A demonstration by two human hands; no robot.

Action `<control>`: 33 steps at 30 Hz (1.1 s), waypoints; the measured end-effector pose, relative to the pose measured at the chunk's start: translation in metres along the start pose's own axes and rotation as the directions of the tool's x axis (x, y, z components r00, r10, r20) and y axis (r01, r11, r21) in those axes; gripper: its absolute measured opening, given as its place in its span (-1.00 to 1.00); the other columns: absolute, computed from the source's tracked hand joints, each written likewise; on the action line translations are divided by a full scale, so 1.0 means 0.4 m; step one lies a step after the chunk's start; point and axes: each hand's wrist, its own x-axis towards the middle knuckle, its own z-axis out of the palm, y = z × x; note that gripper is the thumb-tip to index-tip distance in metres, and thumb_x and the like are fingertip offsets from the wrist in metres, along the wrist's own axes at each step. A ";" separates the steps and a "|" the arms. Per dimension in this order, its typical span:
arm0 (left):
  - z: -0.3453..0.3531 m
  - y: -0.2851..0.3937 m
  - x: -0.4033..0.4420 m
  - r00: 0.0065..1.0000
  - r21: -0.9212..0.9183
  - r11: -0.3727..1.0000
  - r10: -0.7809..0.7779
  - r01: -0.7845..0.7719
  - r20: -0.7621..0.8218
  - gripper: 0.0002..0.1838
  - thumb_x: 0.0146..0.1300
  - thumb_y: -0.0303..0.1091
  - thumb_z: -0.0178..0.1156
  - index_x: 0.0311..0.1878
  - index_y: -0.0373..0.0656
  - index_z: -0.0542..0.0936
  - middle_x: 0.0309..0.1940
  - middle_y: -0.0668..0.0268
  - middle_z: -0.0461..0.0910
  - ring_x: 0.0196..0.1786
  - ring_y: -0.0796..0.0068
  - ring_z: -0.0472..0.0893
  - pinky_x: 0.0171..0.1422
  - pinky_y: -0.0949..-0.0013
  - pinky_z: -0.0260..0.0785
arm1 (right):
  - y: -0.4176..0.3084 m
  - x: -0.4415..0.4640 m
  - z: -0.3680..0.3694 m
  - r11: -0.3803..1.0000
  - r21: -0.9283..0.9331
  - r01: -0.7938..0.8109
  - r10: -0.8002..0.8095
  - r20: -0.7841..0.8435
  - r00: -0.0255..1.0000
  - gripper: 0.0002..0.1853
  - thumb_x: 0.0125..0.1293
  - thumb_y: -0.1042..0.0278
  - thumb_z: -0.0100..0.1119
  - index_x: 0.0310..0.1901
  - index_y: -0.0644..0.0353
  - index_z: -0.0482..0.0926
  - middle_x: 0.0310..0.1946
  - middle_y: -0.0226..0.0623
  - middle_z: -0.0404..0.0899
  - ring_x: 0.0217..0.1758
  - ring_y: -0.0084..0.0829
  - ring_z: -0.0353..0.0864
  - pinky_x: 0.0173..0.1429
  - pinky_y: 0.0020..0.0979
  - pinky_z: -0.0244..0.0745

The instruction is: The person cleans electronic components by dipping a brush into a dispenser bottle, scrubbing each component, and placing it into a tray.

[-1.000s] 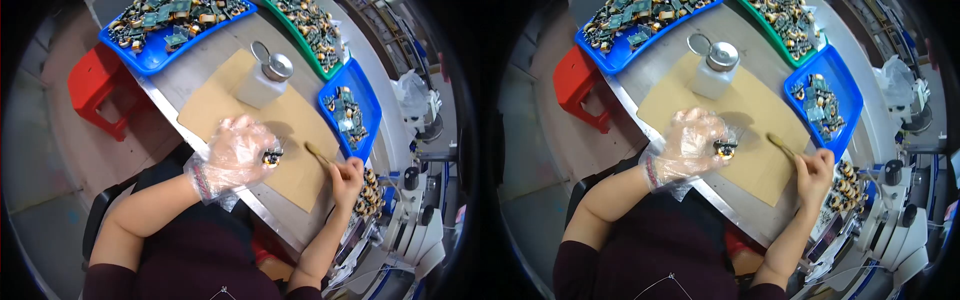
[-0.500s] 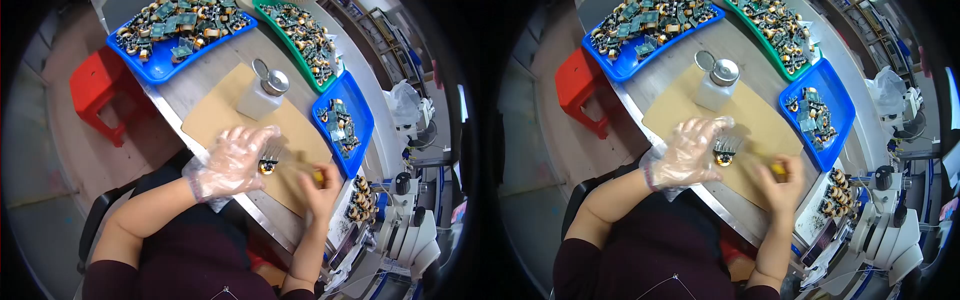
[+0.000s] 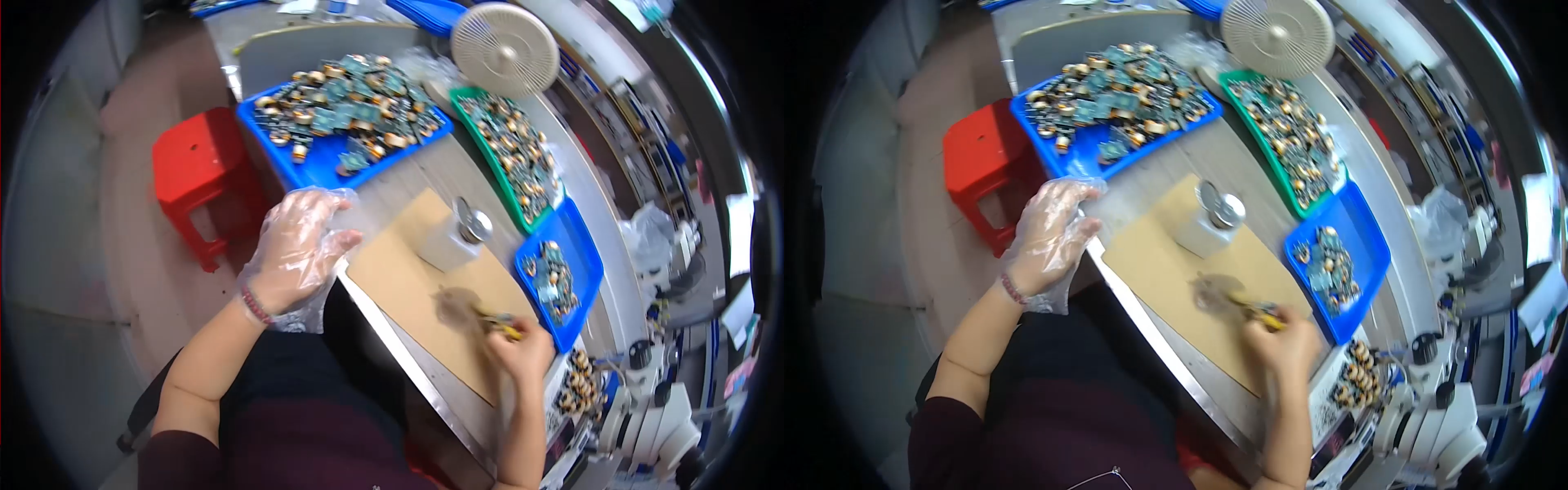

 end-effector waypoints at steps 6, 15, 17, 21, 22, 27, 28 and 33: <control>-0.027 -0.035 0.003 0.992 0.030 0.994 -0.098 0.101 -0.076 -0.64 0.20 -0.08 0.14 -0.07 -0.12 0.51 -0.09 0.17 0.49 0.03 0.12 0.44 0.08 0.14 0.30 | 0.178 0.137 -0.037 0.994 0.061 0.086 -0.041 -0.526 0.849 -0.66 -0.01 0.21 0.33 -0.26 0.23 0.50 -0.51 -0.28 0.49 -0.42 -0.27 0.53 -0.32 -0.29 0.41; 0.000 -0.021 -0.008 0.999 0.078 0.997 0.011 -0.007 -0.047 -0.69 0.19 -0.19 0.15 -0.10 -0.18 0.49 -0.12 0.10 0.49 0.01 0.04 0.43 0.09 0.13 0.29 | 0.175 0.176 0.070 0.949 -0.158 0.275 -0.315 -0.380 0.870 -0.88 0.14 0.33 0.19 -0.38 0.15 0.66 -0.36 -0.22 0.56 -0.26 -0.14 0.55 -0.22 -0.20 0.45; -0.001 -0.023 -0.010 0.999 0.059 0.998 0.015 -0.013 -0.042 -0.70 0.20 -0.19 0.14 -0.10 -0.18 0.50 -0.11 0.09 0.49 0.02 0.04 0.43 0.10 0.13 0.29 | 0.176 0.197 0.068 0.970 -0.131 0.205 -0.238 -0.327 0.915 -0.86 0.13 0.29 0.21 -0.34 0.11 0.68 -0.32 -0.29 0.56 -0.28 -0.18 0.57 -0.25 -0.20 0.47; 0.000 -0.027 -0.014 0.997 0.036 0.998 -0.055 0.057 -0.058 -0.70 0.20 -0.20 0.14 -0.11 -0.20 0.50 -0.11 0.06 0.49 0.01 0.05 0.44 0.11 0.14 0.28 | 0.180 0.255 0.042 0.989 -0.126 0.072 -0.094 -0.179 0.979 -0.79 0.05 0.22 0.30 -0.23 -0.06 0.69 -0.18 -0.35 0.54 -0.15 -0.25 0.56 -0.16 -0.20 0.48; -0.002 -0.027 -0.015 0.996 0.028 0.998 -0.063 0.064 -0.056 -0.70 0.20 -0.20 0.14 -0.11 -0.21 0.50 -0.11 0.06 0.49 0.01 0.05 0.44 0.11 0.15 0.28 | 0.173 0.262 0.030 0.992 -0.113 0.050 -0.064 -0.127 0.990 -0.75 0.02 0.22 0.33 -0.19 -0.11 0.69 -0.10 -0.36 0.52 -0.08 -0.27 0.55 -0.11 -0.21 0.48; -0.012 -0.038 -0.018 0.996 -0.001 0.997 -0.077 0.077 -0.049 -0.70 0.22 -0.20 0.11 -0.11 -0.22 0.50 -0.11 0.06 0.48 0.00 0.06 0.45 0.10 0.15 0.29 | 0.248 0.330 0.029 0.944 -0.279 0.176 -0.214 -0.110 0.971 -0.54 0.00 0.47 0.26 -0.04 -0.31 0.61 0.07 -0.32 0.42 0.11 -0.25 0.44 0.06 -0.23 0.46; -0.015 -0.043 -0.017 0.996 -0.008 0.997 -0.075 0.075 -0.051 -0.69 0.22 -0.19 0.11 -0.10 -0.23 0.50 -0.11 0.06 0.48 0.00 0.06 0.44 0.10 0.15 0.29 | 0.271 0.351 0.035 0.934 -0.299 0.196 -0.242 -0.127 0.962 -0.54 0.01 0.49 0.23 -0.05 -0.32 0.62 0.08 -0.33 0.42 0.12 -0.25 0.43 0.07 -0.23 0.45; -0.027 -0.042 -0.005 0.994 0.039 0.996 -0.079 0.082 -0.073 -0.68 0.20 -0.20 0.11 -0.10 -0.24 0.49 -0.10 0.05 0.46 0.01 0.05 0.43 0.10 0.13 0.28 | 0.333 0.449 0.023 0.952 -0.272 -0.137 0.061 -0.270 0.961 -0.64 0.11 0.41 0.16 -0.05 -0.27 0.62 0.13 -0.34 0.39 0.11 -0.25 0.44 0.11 -0.25 0.42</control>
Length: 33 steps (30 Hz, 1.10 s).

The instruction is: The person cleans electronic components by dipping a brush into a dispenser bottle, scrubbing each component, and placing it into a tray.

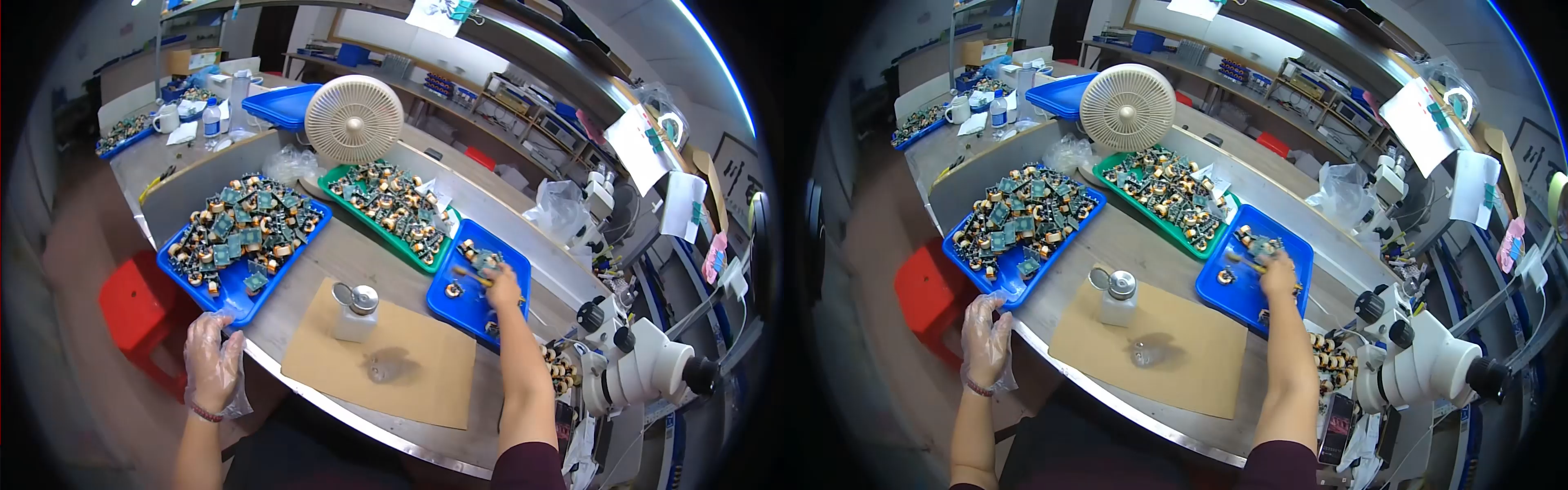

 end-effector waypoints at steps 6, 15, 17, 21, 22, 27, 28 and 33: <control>-0.005 -0.040 0.036 0.999 0.156 0.987 -0.026 0.030 -0.029 -0.64 0.07 -0.19 0.21 -0.07 -0.11 0.51 -0.06 0.11 0.44 0.04 0.06 0.41 0.11 0.09 0.26 | -0.057 0.003 -0.075 0.830 0.547 -0.105 -0.082 0.308 0.948 -0.74 0.22 0.22 0.13 -0.35 0.27 0.63 -0.48 -0.21 0.62 -0.40 -0.42 0.57 -0.28 -0.36 0.42; 0.063 -0.104 0.131 0.984 0.420 0.890 -0.171 0.177 -0.050 -0.40 -0.03 -0.14 0.25 0.14 -0.03 0.40 0.07 0.16 0.37 0.22 0.15 0.30 0.28 0.08 0.13 | -0.041 -0.052 0.032 0.929 0.084 0.360 -0.347 -0.137 0.928 -0.78 0.20 0.35 0.08 -0.18 0.24 0.61 -0.34 -0.01 0.60 -0.24 -0.15 0.58 -0.09 -0.32 0.44; 0.055 -0.119 0.155 0.979 0.434 0.882 -0.206 0.185 0.002 -0.47 0.00 -0.17 0.23 0.09 -0.06 0.42 -0.02 0.20 0.45 0.13 0.21 0.38 0.23 0.11 0.19 | -0.052 -0.065 -0.062 0.966 0.189 0.175 -0.196 0.100 0.975 -0.79 0.18 0.35 0.09 -0.20 0.22 0.62 -0.29 -0.03 0.57 -0.21 -0.06 0.55 -0.11 -0.25 0.42; 0.054 -0.071 0.184 0.952 0.494 0.852 -0.274 0.174 0.137 -0.74 -0.04 -0.26 0.20 -0.25 -0.09 0.53 -0.36 0.18 0.61 -0.18 0.20 0.59 -0.07 0.12 0.41 | -0.015 -0.141 -0.146 0.973 0.218 0.070 -0.127 0.258 0.958 -0.79 0.16 0.34 0.12 -0.26 0.29 0.61 -0.38 0.00 0.55 -0.29 -0.01 0.55 -0.20 -0.21 0.39; 0.060 -0.066 0.184 0.939 0.429 0.889 -0.271 0.160 0.210 -0.76 -0.05 -0.28 0.19 -0.27 -0.10 0.54 -0.37 0.15 0.61 -0.22 0.20 0.61 -0.13 0.13 0.43 | 0.022 -0.163 -0.131 0.951 0.301 0.076 -0.147 0.222 0.964 -0.81 0.16 0.37 0.14 -0.28 0.30 0.60 -0.42 -0.06 0.56 -0.32 -0.11 0.56 -0.22 -0.26 0.39; 0.081 -0.043 0.141 0.990 0.093 0.993 -0.088 0.078 0.108 -0.60 0.01 -0.56 0.11 -0.01 -0.10 0.38 -0.38 0.09 0.58 -0.30 0.05 0.60 -0.20 0.09 0.44 | -0.010 -0.274 -0.205 0.753 0.658 0.019 -0.138 0.130 0.982 -0.88 0.18 0.55 0.15 -0.25 0.34 0.58 -0.37 -0.34 0.53 -0.31 -0.57 0.47 -0.20 -0.52 0.36; 0.073 -0.039 0.141 0.991 0.005 0.996 -0.092 0.092 0.097 -0.59 0.02 -0.55 0.13 -0.01 -0.10 0.36 -0.38 0.10 0.59 -0.32 0.06 0.61 -0.23 0.10 0.45 | -0.009 -0.296 -0.208 0.708 0.703 0.073 -0.173 0.072 0.982 -0.87 0.19 0.55 0.15 -0.23 0.34 0.58 -0.34 -0.33 0.54 -0.30 -0.57 0.47 -0.19 -0.53 0.36; 0.118 -0.028 0.077 0.984 -0.685 0.723 -0.171 0.088 -0.054 -0.54 0.06 -0.64 0.22 0.05 -0.19 0.36 -0.34 0.26 0.59 -0.22 0.50 0.62 -0.12 0.43 0.47 | -0.061 -0.432 -0.220 0.461 0.881 -0.104 -0.085 0.160 0.984 -0.78 0.22 0.51 0.17 -0.09 0.35 0.54 -0.27 -0.45 0.52 -0.24 -0.64 0.47 -0.12 -0.62 0.35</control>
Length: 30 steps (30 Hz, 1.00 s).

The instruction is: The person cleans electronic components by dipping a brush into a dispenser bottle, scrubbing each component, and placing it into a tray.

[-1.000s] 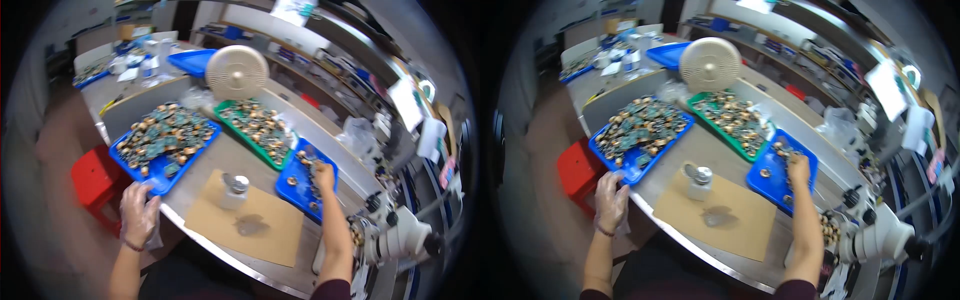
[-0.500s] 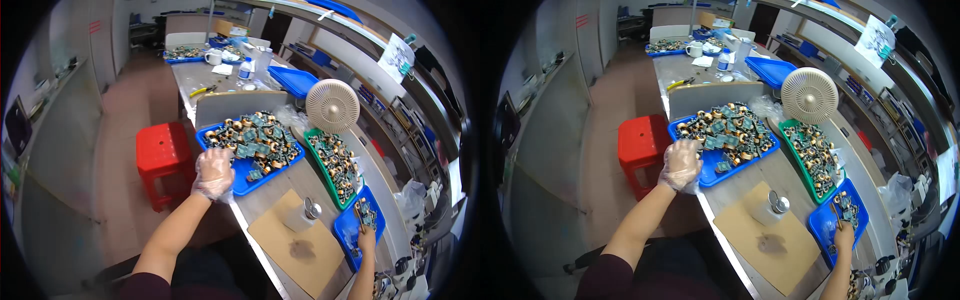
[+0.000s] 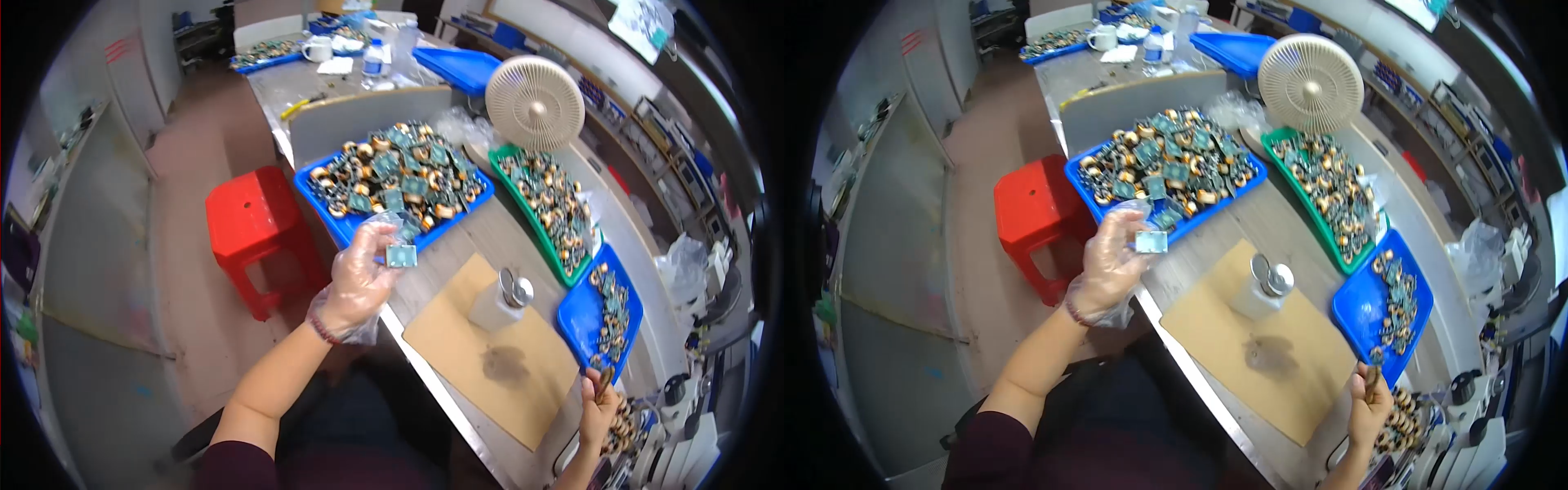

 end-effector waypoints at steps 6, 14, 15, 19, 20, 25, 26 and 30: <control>0.082 0.097 -0.156 0.967 -0.247 0.959 -0.076 0.137 0.243 -0.47 0.00 -0.63 0.32 0.05 -0.23 0.34 -0.22 0.28 0.57 -0.15 0.58 0.57 -0.05 0.46 0.45 | -0.029 -0.046 0.069 0.999 0.022 -0.041 0.037 0.158 0.987 -0.67 0.16 0.54 0.20 0.00 0.29 0.51 -0.27 -0.43 0.51 -0.29 -0.69 0.43 -0.24 -0.67 0.32; 0.183 0.065 -0.227 0.861 0.041 0.993 0.072 -0.107 0.504 -0.54 -0.04 -0.69 0.19 -0.01 -0.28 0.37 -0.21 0.14 0.53 -0.15 0.31 0.63 -0.04 0.38 0.47 | -0.089 -0.097 0.197 0.917 -0.139 0.375 -0.360 0.119 0.925 -0.84 0.12 0.45 0.28 -0.24 0.21 0.67 -0.34 -0.29 0.50 -0.39 -0.49 0.46 -0.33 -0.54 0.35; 0.187 0.070 -0.227 0.858 0.040 0.994 0.066 -0.101 0.510 -0.54 -0.04 -0.69 0.19 -0.01 -0.28 0.37 -0.21 0.14 0.53 -0.15 0.31 0.63 -0.04 0.38 0.47 | -0.089 -0.102 0.218 0.864 -0.258 0.434 -0.395 0.188 0.899 -0.83 0.08 0.42 0.31 -0.25 0.18 0.68 -0.34 -0.30 0.49 -0.43 -0.48 0.45 -0.36 -0.52 0.36; 0.182 0.080 -0.225 0.894 0.120 0.993 -0.050 -0.004 0.446 -0.58 -0.16 -0.74 0.07 -0.13 -0.27 0.42 -0.30 0.13 0.58 -0.22 0.18 0.64 -0.14 0.31 0.49 | 0.000 -0.059 0.208 0.849 -0.419 0.323 -0.329 0.062 0.942 -0.87 -0.03 0.39 0.38 -0.39 0.14 0.69 -0.34 -0.30 0.50 -0.56 -0.46 0.44 -0.47 -0.44 0.35; 0.180 0.074 -0.224 0.883 0.134 0.990 -0.030 -0.038 0.467 -0.59 -0.11 -0.68 0.14 -0.10 -0.26 0.40 -0.33 0.16 0.58 -0.24 0.24 0.64 -0.14 0.33 0.47 | 0.020 -0.043 0.183 0.859 -0.404 0.315 -0.347 -0.006 0.938 -0.90 -0.04 0.44 0.38 -0.43 0.18 0.69 -0.32 -0.27 0.49 -0.59 -0.46 0.45 -0.48 -0.47 0.36; 0.179 0.085 -0.224 0.870 0.203 0.979 -0.091 -0.010 0.484 -0.59 -0.05 -0.60 0.22 -0.07 -0.23 0.39 -0.33 0.19 0.58 -0.28 0.28 0.63 -0.15 0.37 0.45 | -0.034 -0.086 0.261 0.942 -0.084 0.324 -0.311 0.142 0.940 -0.90 0.00 0.48 0.37 -0.40 0.20 0.68 -0.28 -0.29 0.44 -0.25 -0.43 0.48 -0.27 -0.50 0.40; 0.180 0.084 -0.224 0.864 0.198 0.980 -0.114 0.017 0.490 -0.58 -0.07 -0.63 0.17 -0.06 -0.23 0.39 -0.33 0.18 0.59 -0.28 0.27 0.63 -0.14 0.37 0.44 | -0.005 -0.071 0.260 0.963 -0.040 0.266 -0.258 0.148 0.955 -0.91 0.01 0.48 0.36 -0.40 0.21 0.68 -0.28 -0.28 0.44 -0.26 -0.41 0.49 -0.27 -0.49 0.41; 0.185 0.077 -0.214 0.882 0.141 0.990 -0.077 0.013 0.464 -0.55 -0.08 -0.66 0.12 -0.03 -0.23 0.37 -0.36 0.20 0.62 -0.24 0.27 0.65 -0.10 0.35 0.44 | 0.000 -0.043 0.180 0.884 -0.331 0.329 -0.348 0.004 0.938 -0.91 -0.02 0.49 0.36 -0.43 0.26 0.67 -0.29 -0.24 0.42 -0.37 -0.41 0.48 -0.32 -0.49 0.39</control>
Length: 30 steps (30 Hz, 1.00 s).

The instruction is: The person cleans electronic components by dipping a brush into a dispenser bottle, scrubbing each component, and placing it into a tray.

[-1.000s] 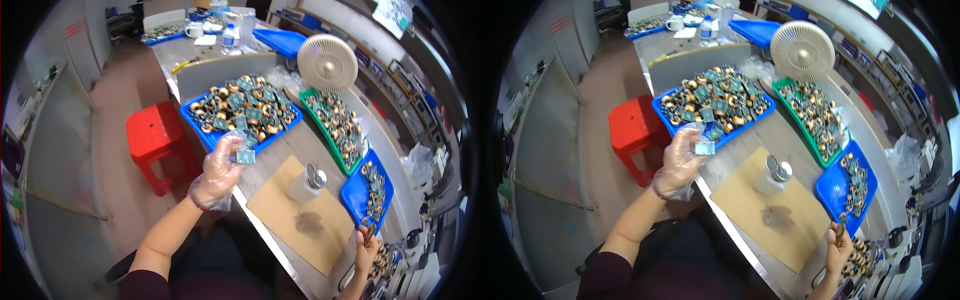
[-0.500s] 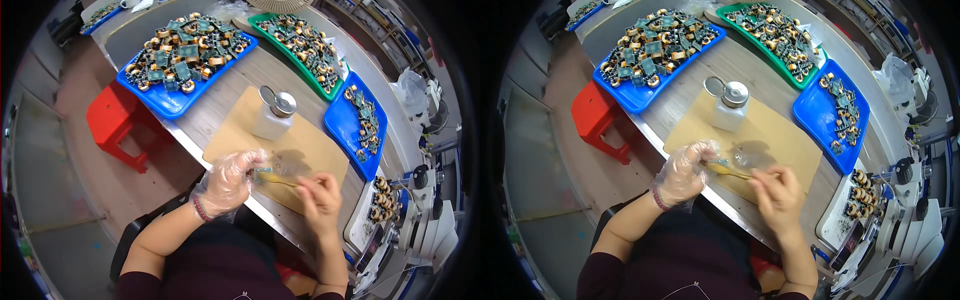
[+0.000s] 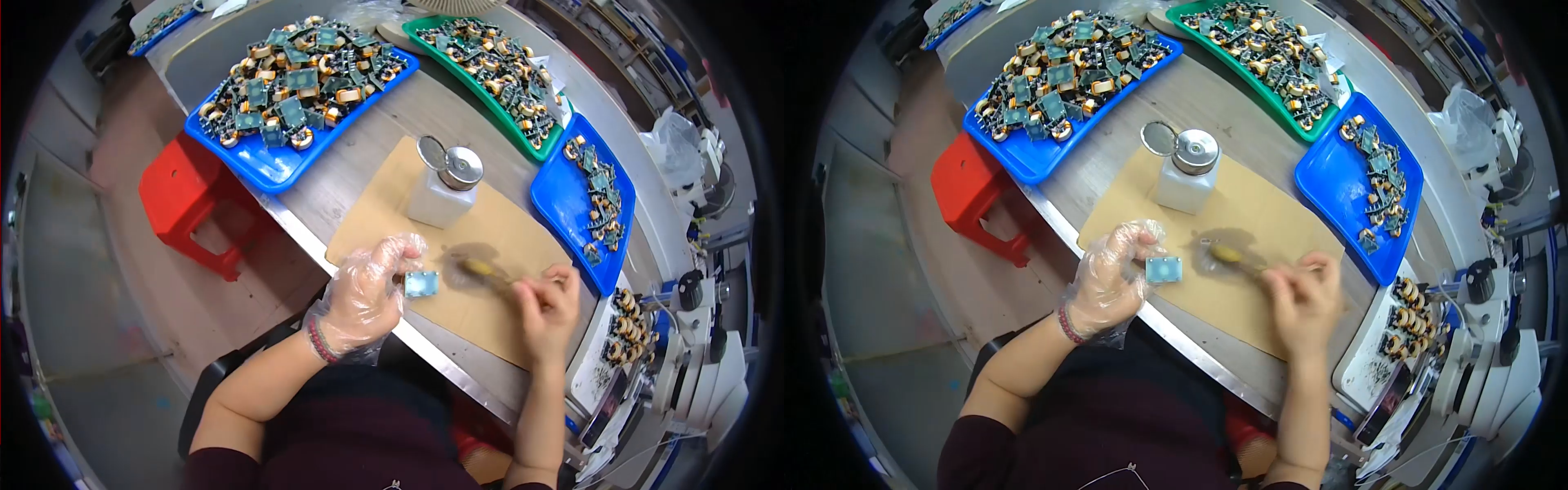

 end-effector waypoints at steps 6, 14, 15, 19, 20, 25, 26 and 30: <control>0.006 -0.016 -0.021 1.000 -0.067 0.998 -0.017 0.017 -0.002 -0.54 -0.09 -0.73 0.08 -0.03 -0.23 0.38 -0.26 0.12 0.58 -0.21 0.28 0.65 -0.13 0.34 0.47 | 0.034 -0.012 0.023 0.999 0.024 0.038 -0.040 0.100 0.994 -0.92 0.01 0.49 0.35 -0.42 0.23 0.67 -0.19 -0.24 0.45 -0.34 -0.52 0.46 -0.40 -0.52 0.36; 0.014 0.097 -0.017 0.893 -0.751 0.517 -0.392 0.412 0.220 -0.27 -0.05 -0.61 0.37 0.16 -0.16 0.17 -0.40 0.36 0.49 -0.34 0.65 0.52 -0.23 0.54 0.40 | 0.021 -0.034 -0.040 0.783 0.597 -0.174 0.187 0.040 0.981 -0.58 0.07 0.26 0.35 -0.06 0.29 0.54 -0.10 -0.34 0.32 -0.22 -0.61 0.29 -0.12 -0.58 0.23; 0.012 0.105 -0.016 0.867 -0.751 0.471 -0.418 0.462 0.271 -0.27 -0.04 -0.60 0.37 0.16 -0.16 0.17 -0.40 0.35 0.49 -0.35 0.65 0.52 -0.24 0.56 0.39 | 0.011 -0.036 -0.041 0.780 0.598 -0.183 0.175 0.073 0.982 -0.56 0.06 0.25 0.36 -0.06 0.29 0.53 -0.09 -0.34 0.33 -0.19 -0.59 0.30 -0.09 -0.57 0.23; 0.008 0.132 -0.014 0.819 -0.752 0.383 -0.452 0.537 0.354 -0.26 -0.03 -0.58 0.38 0.17 -0.19 0.15 -0.43 0.32 0.51 -0.37 0.66 0.52 -0.26 0.58 0.38 | -0.002 -0.042 -0.053 0.802 0.555 -0.220 0.181 0.125 0.975 -0.54 0.04 0.23 0.37 -0.06 0.30 0.54 -0.09 -0.30 0.39 -0.11 -0.51 0.35 0.01 -0.53 0.23; 0.006 0.138 -0.013 0.818 -0.750 0.384 -0.453 0.538 0.354 -0.26 -0.03 -0.58 0.38 0.17 -0.19 0.15 -0.43 0.32 0.51 -0.37 0.66 0.52 -0.26 0.58 0.38 | -0.001 -0.043 -0.053 0.787 0.571 -0.235 0.201 0.122 0.972 -0.54 0.04 0.22 0.37 -0.06 0.30 0.54 -0.10 -0.29 0.40 -0.10 -0.51 0.35 0.02 -0.52 0.22; 0.008 0.155 -0.011 0.807 -0.739 0.374 -0.444 0.561 0.388 -0.27 -0.01 -0.57 0.37 0.18 -0.21 0.14 -0.44 0.30 0.54 -0.38 0.64 0.55 -0.27 0.57 0.39 | -0.004 -0.044 -0.054 0.750 0.614 -0.247 0.200 0.145 0.969 -0.55 0.02 0.34 0.38 -0.04 0.30 0.52 -0.09 -0.28 0.39 -0.32 -0.64 0.32 -0.16 -0.63 0.24; 0.009 0.157 -0.011 0.807 -0.738 0.373 -0.443 0.562 0.391 -0.27 -0.01 -0.57 0.37 0.18 -0.21 0.14 -0.44 0.30 0.54 -0.38 0.64 0.55 -0.27 0.57 0.39 | -0.011 -0.044 -0.052 0.704 0.659 -0.264 0.200 0.173 0.964 -0.54 0.01 0.40 0.39 -0.02 0.31 0.51 -0.09 -0.29 0.39 -0.40 -0.69 0.28 -0.24 -0.66 0.22; 0.009 0.168 -0.014 0.817 -0.755 0.359 -0.424 0.549 0.392 -0.32 0.02 -0.57 0.35 0.15 -0.22 0.17 -0.44 0.31 0.54 -0.38 0.65 0.54 -0.27 0.56 0.39 | -0.030 -0.051 -0.044 0.626 0.709 -0.325 0.201 0.256 0.945 -0.49 -0.03 0.48 0.39 0.02 0.30 0.48 -0.11 -0.32 0.37 -0.46 -0.72 0.21 -0.31 -0.69 0.19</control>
